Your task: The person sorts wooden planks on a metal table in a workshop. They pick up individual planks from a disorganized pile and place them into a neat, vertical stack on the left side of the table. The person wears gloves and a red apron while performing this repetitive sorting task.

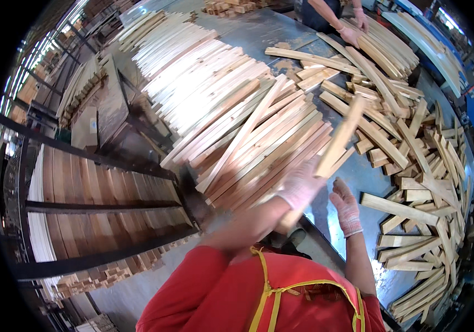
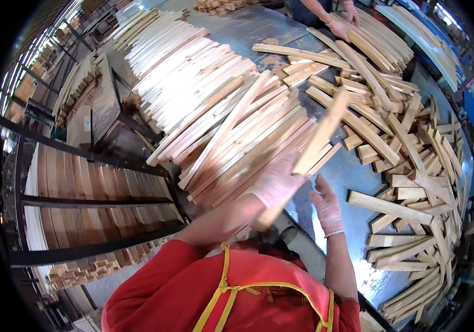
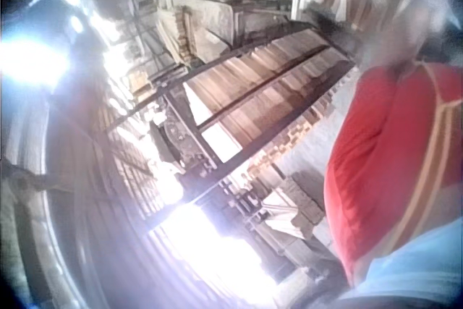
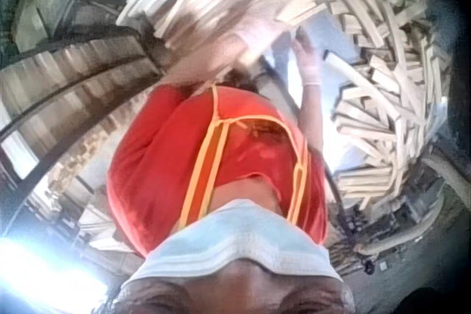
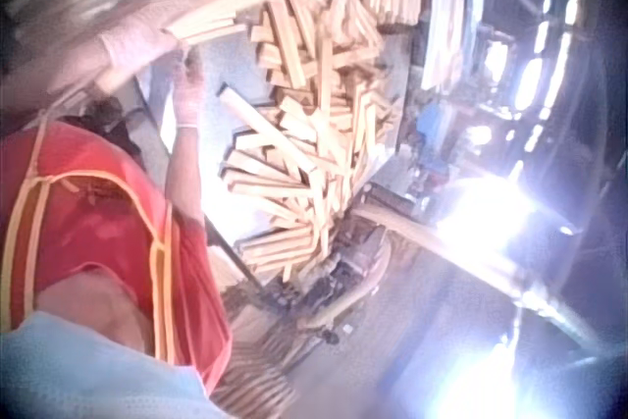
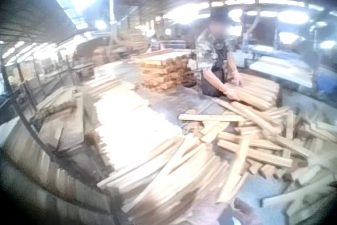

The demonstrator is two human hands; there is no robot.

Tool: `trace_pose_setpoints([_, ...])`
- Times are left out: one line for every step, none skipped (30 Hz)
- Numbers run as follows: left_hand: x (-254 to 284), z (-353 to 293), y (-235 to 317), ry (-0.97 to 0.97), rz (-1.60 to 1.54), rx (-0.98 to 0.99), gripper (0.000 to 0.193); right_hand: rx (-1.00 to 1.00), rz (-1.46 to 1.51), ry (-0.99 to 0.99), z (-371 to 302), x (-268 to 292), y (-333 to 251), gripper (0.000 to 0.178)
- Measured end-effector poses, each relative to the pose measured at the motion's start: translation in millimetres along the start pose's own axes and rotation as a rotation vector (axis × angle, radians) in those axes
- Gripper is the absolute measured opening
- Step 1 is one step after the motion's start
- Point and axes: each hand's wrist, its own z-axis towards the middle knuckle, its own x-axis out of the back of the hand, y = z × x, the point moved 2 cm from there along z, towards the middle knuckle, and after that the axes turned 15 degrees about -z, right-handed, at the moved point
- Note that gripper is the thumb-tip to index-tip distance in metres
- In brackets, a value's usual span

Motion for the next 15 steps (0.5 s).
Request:
trace_pose_setpoints([17, 0, -33, 0.121, 0.15, -0.182, 0.056, -0.024, -0.054, 0.009, -5, -1, 16, 0.067])
trace_pose_setpoints([39, -1, -53, 0.147, 0.46, -0.182, 0.063, -0.061, -0.108, 0.038, -10, 8, 32, 0.069])
trace_pose_setpoints([53, -7, -44, 0.14, 0.869, -0.106, 0.059, -0.072, -0.257, 0.064, -14, 20, 42, 0.071])
trace_pose_setpoints([68, -13, -34, 0.11, 1.278, -0.044, 0.055, -0.092, -0.409, 0.092, -22, 36, 51, 0.074])
trace_pose_setpoints([84, -22, -51, 0.169, 1.261, -0.15, 0.061, -0.102, -0.56, 0.099, -28, 51, 58, 0.077])
trace_pose_setpoints([99, -30, -68, 0.22, 1.245, -0.26, 0.067, -0.05, -0.813, 0.135, -31, 72, 61, 0.08])
trace_pose_setpoints([98, -35, -78, 0.221, 1.253, -0.172, 0.069, 0.003, -1.063, 0.163, -30, 92, 61, 0.083])
trace_pose_setpoints([86, -36, -72, 0.208, 1.26, -0.186, 0.07, 0.049, -1.315, 0.188, -30, 110, 57, 0.085])
trace_pose_setpoints([74, -40, -60, 0.197, 1.27, -0.195, 0.071, -0.009, -1.383, 0.134, -25, 126, 43, 0.085])
trace_pose_setpoints([63, -42, -52, 0.189, 1.28, -0.21, 0.072, -0.066, -1.448, 0.082, -18, 143, 30, 0.084])
trace_pose_setpoints([46, -39, -57, 0.224, 1.348, -0.356, 0.077, 0.056, -1.556, 0.166, -12, 161, 44, 0.073])
trace_pose_setpoints([24, -41, -62, 0.135, 1.231, -0.362, 0.078, 0.004, -1.594, 0.075, -2, 174, 62, 0.07])
trace_pose_setpoints([-6, -43, -58, 0.039, 1.114, -0.363, 0.078, -0.053, -1.626, -0.024, 7, 186, 82, 0.068])
trace_pose_setpoints([-26, -44, -54, -0.036, 1.009, -0.349, 0.079, -0.084, -1.648, -0.126, 16, 189, 86, 0.065])
trace_pose_setpoints([-39, -41, -55, -0.195, 0.953, -0.24, 0.079, -0.101, -1.683, -0.212, 16, 191, 90, 0.058])
